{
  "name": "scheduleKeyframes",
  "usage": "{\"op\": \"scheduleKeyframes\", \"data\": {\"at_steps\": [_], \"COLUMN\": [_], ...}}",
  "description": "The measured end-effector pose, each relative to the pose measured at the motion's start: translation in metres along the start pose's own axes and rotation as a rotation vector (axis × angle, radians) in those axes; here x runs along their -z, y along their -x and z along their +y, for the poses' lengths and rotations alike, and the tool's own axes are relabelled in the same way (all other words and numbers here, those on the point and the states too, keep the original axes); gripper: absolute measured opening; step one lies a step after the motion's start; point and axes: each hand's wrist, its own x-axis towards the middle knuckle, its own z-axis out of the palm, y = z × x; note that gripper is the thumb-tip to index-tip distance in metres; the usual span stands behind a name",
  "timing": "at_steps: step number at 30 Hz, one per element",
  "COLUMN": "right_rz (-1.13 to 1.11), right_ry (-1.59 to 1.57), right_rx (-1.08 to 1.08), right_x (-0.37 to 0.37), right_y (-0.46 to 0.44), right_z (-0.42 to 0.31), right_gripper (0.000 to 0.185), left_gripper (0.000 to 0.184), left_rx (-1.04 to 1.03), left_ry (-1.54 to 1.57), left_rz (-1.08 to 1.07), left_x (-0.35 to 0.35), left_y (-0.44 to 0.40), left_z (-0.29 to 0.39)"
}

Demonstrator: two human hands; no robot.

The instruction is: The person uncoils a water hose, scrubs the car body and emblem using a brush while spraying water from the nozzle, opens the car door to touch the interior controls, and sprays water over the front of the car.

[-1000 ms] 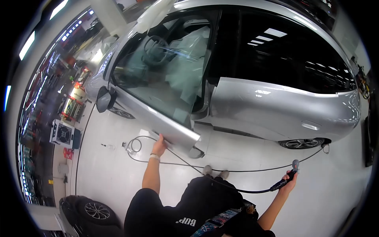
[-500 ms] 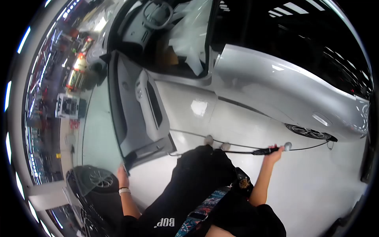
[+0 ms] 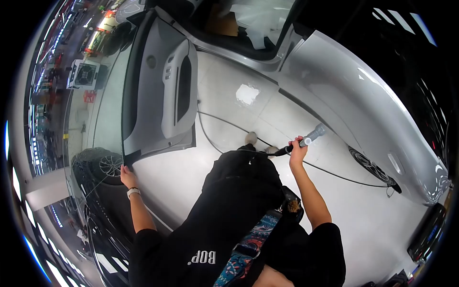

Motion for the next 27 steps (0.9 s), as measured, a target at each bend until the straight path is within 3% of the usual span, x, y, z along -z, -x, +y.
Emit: {"op": "scheduleKeyframes", "data": {"at_steps": [2, 3, 5, 7, 8, 9, 10, 13, 14, 15, 17, 18, 20, 22, 24, 25, 27], "right_rz": [-0.078, -0.082, -0.11, -0.148, -0.157, -0.146, -0.138, 0.051, 0.108, 0.193, 0.331, 0.385, 0.496, 0.528, 0.63, 0.676, 0.739], "right_ry": [0.499, 0.617, 0.747, 0.996, 1.109, 1.15, 1.174, 1.078, 1.041, 1.032, 0.921, 0.811, 0.817, 0.857, 0.655, 0.62, 0.587], "right_rx": [0.34, 0.414, 0.457, 0.574, 0.649, 0.394, 0.129, 0.056, 0.057, 0.068, -0.034, -0.138, -0.093, -0.171, -0.165, -0.193, -0.226], "right_x": [0.006, 0.012, 0.031, 0.05, 0.054, 0.054, 0.053, 0.103, 0.122, 0.144, 0.153, 0.147, 0.181, 0.18, 0.173, 0.165, 0.161], "right_y": [-0.006, -0.006, 0.0, 0.02, 0.033, 0.046, 0.062, 0.096, 0.111, 0.131, 0.17, 0.185, 0.19, 0.177, 0.159, 0.155, 0.159], "right_z": [-0.003, -0.005, 0.004, 0.01, 0.012, 0.003, -0.002, 0.028, 0.042, 0.063, 0.08, 0.078, 0.135, 0.149, 0.164, 0.166, 0.177], "right_gripper": [0.032, 0.044, 0.049, 0.056, 0.057, 0.056, 0.055, 0.057, 0.059, 0.061, 0.064, 0.064, 0.061, 0.058, 0.055, 0.053, 0.049], "left_gripper": [0.041, 0.039, 0.038, 0.035, 0.032, 0.03, 0.03, 0.035, 0.031, 0.029, 0.04, 0.033, 0.025, 0.02, 0.015, 0.014, 0.018], "left_rx": [-0.006, -0.007, -0.022, -0.12, 0.05, 0.226, 0.291, 0.463, 0.632, 0.62, 0.674, 0.449, 0.056, -0.051, -0.673, -0.888, -0.991], "left_ry": [-0.007, -0.048, -0.082, -0.36, -0.371, -0.204, -0.3, -0.511, -0.378, -0.547, -0.56, -0.718, -0.111, 0.196, 0.136, 0.02, 0.088], "left_rz": [0.019, 0.032, 0.044, -0.002, -0.175, -0.024, -0.002, 0.261, 0.288, 0.537, 0.251, 0.107, -0.384, -0.672, -0.52, -0.527, -0.477], "left_x": [-0.006, -0.008, -0.014, -0.027, -0.008, -0.017, -0.003, -0.042, -0.043, -0.095, -0.142, -0.17, -0.237, -0.256, -0.36, -0.396, -0.485], "left_y": [-0.011, -0.015, -0.024, -0.039, -0.036, -0.037, -0.027, -0.024, -0.015, -0.019, 0.01, 0.03, 0.027, 0.012, -0.029, -0.053, -0.104], "left_z": [-0.013, -0.018, -0.04, -0.058, -0.021, -0.019, 0.021, 0.016, 0.054, 0.02, 0.057, 0.072, 0.088, 0.223, 0.278, 0.328, 0.415]}}
